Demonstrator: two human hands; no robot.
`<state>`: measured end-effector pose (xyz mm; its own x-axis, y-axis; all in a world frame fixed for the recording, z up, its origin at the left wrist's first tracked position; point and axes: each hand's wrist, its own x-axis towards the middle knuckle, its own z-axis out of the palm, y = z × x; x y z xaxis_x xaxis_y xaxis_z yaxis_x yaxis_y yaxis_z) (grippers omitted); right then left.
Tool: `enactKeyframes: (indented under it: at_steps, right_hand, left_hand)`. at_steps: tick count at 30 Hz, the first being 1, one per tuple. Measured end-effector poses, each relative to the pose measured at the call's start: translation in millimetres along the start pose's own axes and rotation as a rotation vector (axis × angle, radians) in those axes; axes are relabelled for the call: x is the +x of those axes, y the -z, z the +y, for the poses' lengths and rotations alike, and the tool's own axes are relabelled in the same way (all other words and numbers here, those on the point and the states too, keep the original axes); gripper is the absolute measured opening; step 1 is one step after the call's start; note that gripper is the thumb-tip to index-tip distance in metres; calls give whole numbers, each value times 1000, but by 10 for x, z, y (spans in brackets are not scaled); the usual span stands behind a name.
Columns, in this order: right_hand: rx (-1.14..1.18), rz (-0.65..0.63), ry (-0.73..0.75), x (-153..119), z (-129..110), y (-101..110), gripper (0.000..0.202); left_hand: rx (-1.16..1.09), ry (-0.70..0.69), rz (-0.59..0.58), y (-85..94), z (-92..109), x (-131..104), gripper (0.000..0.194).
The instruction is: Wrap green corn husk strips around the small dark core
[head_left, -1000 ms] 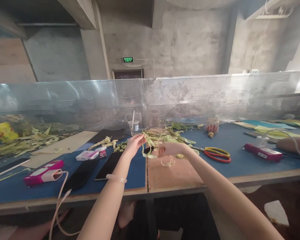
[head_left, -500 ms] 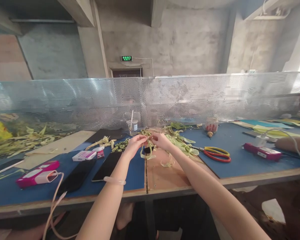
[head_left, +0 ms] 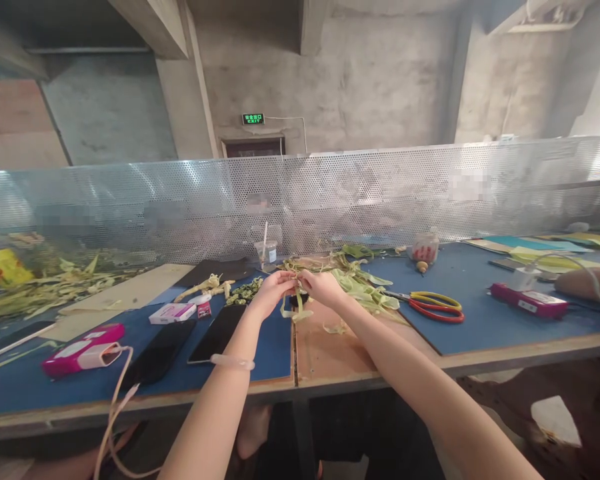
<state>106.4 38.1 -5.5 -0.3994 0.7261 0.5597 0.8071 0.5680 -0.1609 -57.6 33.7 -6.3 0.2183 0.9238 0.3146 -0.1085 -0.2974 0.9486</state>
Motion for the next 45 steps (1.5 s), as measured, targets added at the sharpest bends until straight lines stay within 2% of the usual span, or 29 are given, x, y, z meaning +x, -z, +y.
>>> enactKeyframes:
  at_steps: [8, 19, 27, 35, 40, 45]
  right_hand:
    - [52, 87, -61, -39, -45, 6, 29]
    - [212, 37, 27, -35, -61, -209, 24]
    - [277, 107, 93, -34, -69, -184, 21]
    - [365, 101, 104, -9, -73, -195, 20]
    - [436, 75, 57, -19, -108, -175, 20]
    - [506, 83, -89, -36, -81, -201, 23]
  left_hand:
    - [-33, -24, 35, 35, -42, 43, 19]
    - [107, -72, 102, 55, -81, 59, 23]
    - [261, -81, 168, 72, -101, 84, 22]
    - [315, -97, 192, 100, -166, 133, 22]
    - [373, -129, 208, 109, -178, 159, 23]
    - [408, -168, 174, 85, -131, 128, 22]
